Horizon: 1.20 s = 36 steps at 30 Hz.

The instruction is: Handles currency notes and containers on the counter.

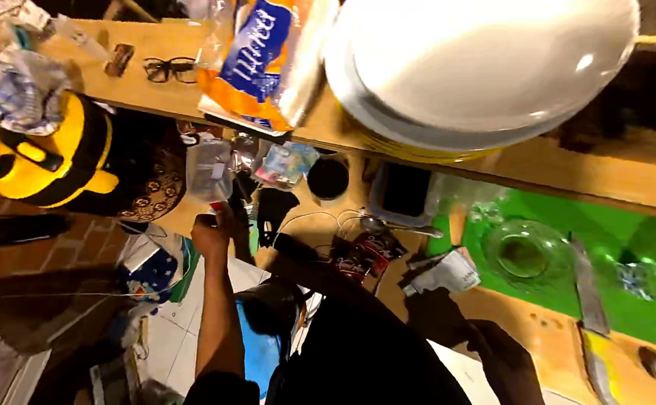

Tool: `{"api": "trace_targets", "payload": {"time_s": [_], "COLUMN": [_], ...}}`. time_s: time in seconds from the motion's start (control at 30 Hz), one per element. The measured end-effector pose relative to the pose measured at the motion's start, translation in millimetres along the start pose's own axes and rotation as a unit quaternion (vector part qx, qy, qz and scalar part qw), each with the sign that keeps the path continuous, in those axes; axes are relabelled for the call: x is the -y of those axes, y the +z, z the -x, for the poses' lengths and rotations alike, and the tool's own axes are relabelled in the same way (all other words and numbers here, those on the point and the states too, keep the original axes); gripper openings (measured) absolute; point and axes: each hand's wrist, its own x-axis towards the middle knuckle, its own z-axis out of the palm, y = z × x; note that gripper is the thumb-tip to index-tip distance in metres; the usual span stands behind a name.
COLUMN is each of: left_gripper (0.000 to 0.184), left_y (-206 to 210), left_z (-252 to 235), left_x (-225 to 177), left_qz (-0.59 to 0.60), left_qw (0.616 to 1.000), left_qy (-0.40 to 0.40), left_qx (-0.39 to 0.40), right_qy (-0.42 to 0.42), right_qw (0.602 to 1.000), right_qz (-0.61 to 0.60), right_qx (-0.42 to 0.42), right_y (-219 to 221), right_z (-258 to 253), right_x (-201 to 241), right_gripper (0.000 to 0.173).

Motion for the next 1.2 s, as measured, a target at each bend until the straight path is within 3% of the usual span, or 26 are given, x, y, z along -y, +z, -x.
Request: {"api": "trace_targets", "payload": {"time_s": [0.1, 0.2, 0.27, 0.43, 0.6, 0.7, 0.8, 0.9, 1.0, 1.13, 1.2], "left_gripper": [0.056, 0.064, 0.058, 0.042, 0.035, 0.025, 0.018, 0.017, 0.017, 0.016, 0.015], "left_y": [15.1, 25.3, 27.0, 23.0, -0.5, -7.6, -9.4, -6.6, -2.5, -7.0, -13.7], "left_z": [-55.7, -98.5, -113.0, -122.2, -93.4, -74.4, -56.4, -41.2, -21.3, 7.5, 24.0], "left_x": [31.0, 38.3, 38.0, 31.3, 29.0, 26.4, 14.3, 4.7, 2.6, 11.4, 20.7], "left_qz": [0.129, 0.268, 0.327, 0.325, 0.377, 0.436, 0.478, 0.5, 0.509, 0.518, 0.52], "left_qw": [0.987, 0.941, 0.916, 0.92, 0.905, 0.885, 0.867, 0.859, 0.856, 0.852, 0.85], "left_qy": [-0.089, -0.206, -0.234, -0.217, -0.166, -0.135, -0.119, -0.097, -0.078, -0.063, -0.054], "left_qx": [-0.018, -0.009, -0.002, -0.031, -0.106, -0.095, -0.07, -0.048, -0.04, -0.051, -0.06], "right_qy": [-0.014, -0.004, 0.0, 0.004, 0.006, 0.012, -0.035, -0.185, -0.28, -0.415, -0.411], "right_qw": [0.999, 0.999, 0.999, 0.999, 1.0, 0.999, 0.999, 0.979, 0.935, 0.833, 0.799], "right_qz": [0.023, 0.03, 0.029, 0.017, 0.001, 0.005, 0.006, 0.052, 0.182, 0.346, 0.415], "right_qx": [0.031, 0.042, 0.044, 0.04, 0.03, 0.033, 0.041, 0.074, 0.116, 0.121, 0.147], "right_y": [-3.1, -4.2, -5.0, 0.0, 7.6, 10.0, 17.1, 38.9, 75.3, 152.1, 196.3], "right_z": [-7.7, -9.6, -8.8, -3.5, 0.8, -0.4, -6.5, -31.5, -60.3, -96.9, -125.2], "right_x": [2.4, 9.0, 9.5, 7.6, 11.2, 9.4, 13.2, 48.2, 129.4, 237.8, 265.1], "right_gripper": [0.028, 0.026, 0.025, 0.024, 0.022, 0.023, 0.021, 0.018, 0.022, 0.029, 0.033]}}
